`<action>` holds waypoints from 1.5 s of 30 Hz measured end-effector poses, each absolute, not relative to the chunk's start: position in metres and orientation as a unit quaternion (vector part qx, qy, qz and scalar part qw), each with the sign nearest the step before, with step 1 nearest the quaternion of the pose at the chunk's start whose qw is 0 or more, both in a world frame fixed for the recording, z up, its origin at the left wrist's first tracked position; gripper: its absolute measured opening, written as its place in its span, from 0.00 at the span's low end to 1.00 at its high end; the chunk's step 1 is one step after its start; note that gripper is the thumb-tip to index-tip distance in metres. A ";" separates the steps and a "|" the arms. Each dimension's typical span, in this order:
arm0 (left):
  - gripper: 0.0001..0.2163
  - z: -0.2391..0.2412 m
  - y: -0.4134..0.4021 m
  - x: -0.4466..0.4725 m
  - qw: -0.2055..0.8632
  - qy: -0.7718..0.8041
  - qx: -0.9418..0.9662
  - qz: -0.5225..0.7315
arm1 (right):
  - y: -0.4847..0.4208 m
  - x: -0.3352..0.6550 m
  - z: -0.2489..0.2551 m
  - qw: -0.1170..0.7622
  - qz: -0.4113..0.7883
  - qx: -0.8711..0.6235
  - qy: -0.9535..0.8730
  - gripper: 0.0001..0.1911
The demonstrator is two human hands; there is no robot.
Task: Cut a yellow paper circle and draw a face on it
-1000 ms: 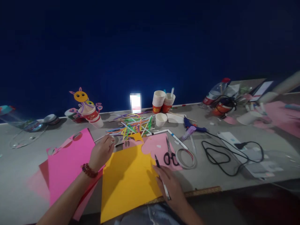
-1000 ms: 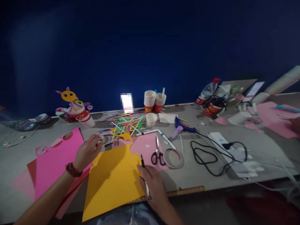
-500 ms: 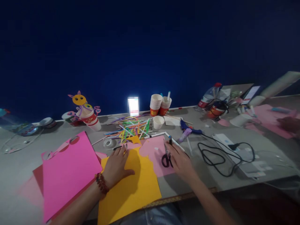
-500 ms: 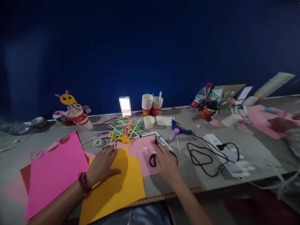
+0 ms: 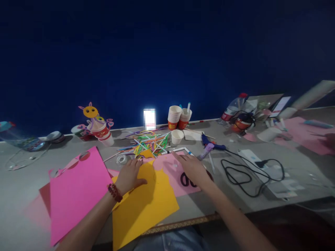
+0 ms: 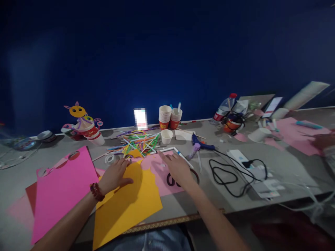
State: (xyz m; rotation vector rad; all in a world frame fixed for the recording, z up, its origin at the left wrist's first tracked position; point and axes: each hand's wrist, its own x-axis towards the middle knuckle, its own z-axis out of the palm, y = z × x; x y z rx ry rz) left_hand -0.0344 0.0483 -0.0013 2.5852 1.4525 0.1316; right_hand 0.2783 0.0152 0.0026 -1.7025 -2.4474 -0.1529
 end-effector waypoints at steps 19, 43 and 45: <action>0.12 0.014 0.081 -0.084 0.024 0.565 0.806 0.174 | 0.015 0.260 0.009 0.116 -0.016 -0.548 -0.828 0.17; 0.10 0.033 0.026 -0.032 0.069 0.418 0.888 0.176 | -0.020 0.234 0.021 0.147 0.016 -0.487 -0.861 0.20; 0.10 0.035 0.021 -0.025 0.066 0.400 0.896 0.180 | -0.023 0.234 0.022 0.147 0.010 -0.484 -0.863 0.20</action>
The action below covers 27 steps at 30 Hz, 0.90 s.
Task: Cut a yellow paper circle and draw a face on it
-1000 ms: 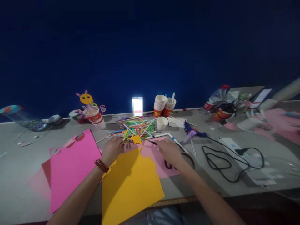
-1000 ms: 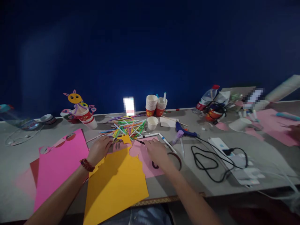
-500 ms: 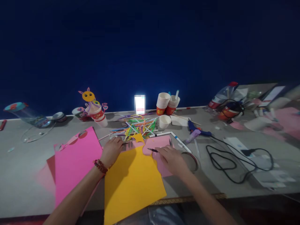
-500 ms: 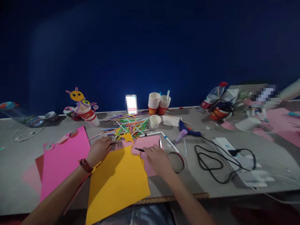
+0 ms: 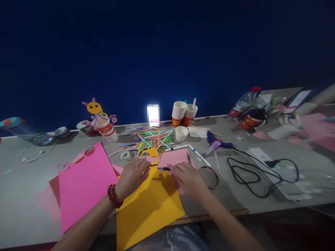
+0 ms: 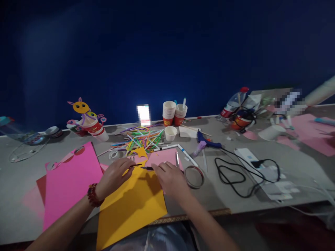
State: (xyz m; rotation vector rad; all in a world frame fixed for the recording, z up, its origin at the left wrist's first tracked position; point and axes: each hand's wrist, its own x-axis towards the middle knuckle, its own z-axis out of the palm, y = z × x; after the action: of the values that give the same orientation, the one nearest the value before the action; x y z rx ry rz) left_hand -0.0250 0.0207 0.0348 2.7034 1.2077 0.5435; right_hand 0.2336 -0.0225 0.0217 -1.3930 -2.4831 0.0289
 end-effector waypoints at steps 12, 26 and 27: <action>0.11 0.040 0.013 -0.012 0.110 0.366 0.908 0.171 | -0.024 0.233 0.029 0.130 -0.011 -0.458 -0.879 0.21; 0.12 0.031 -0.009 -0.015 0.178 0.346 0.887 0.248 | -0.041 0.226 0.009 0.202 0.054 -0.410 -0.888 0.18; 0.10 0.032 -0.009 -0.019 0.187 0.350 0.883 0.250 | -0.039 0.228 0.009 0.201 0.060 -0.403 -0.891 0.18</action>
State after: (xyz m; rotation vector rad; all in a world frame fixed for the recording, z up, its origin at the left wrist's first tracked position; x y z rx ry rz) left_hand -0.0186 -0.0090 0.0319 2.4863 0.9845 0.7031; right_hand 0.2281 -0.0394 0.0086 -1.1262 -2.4882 0.1680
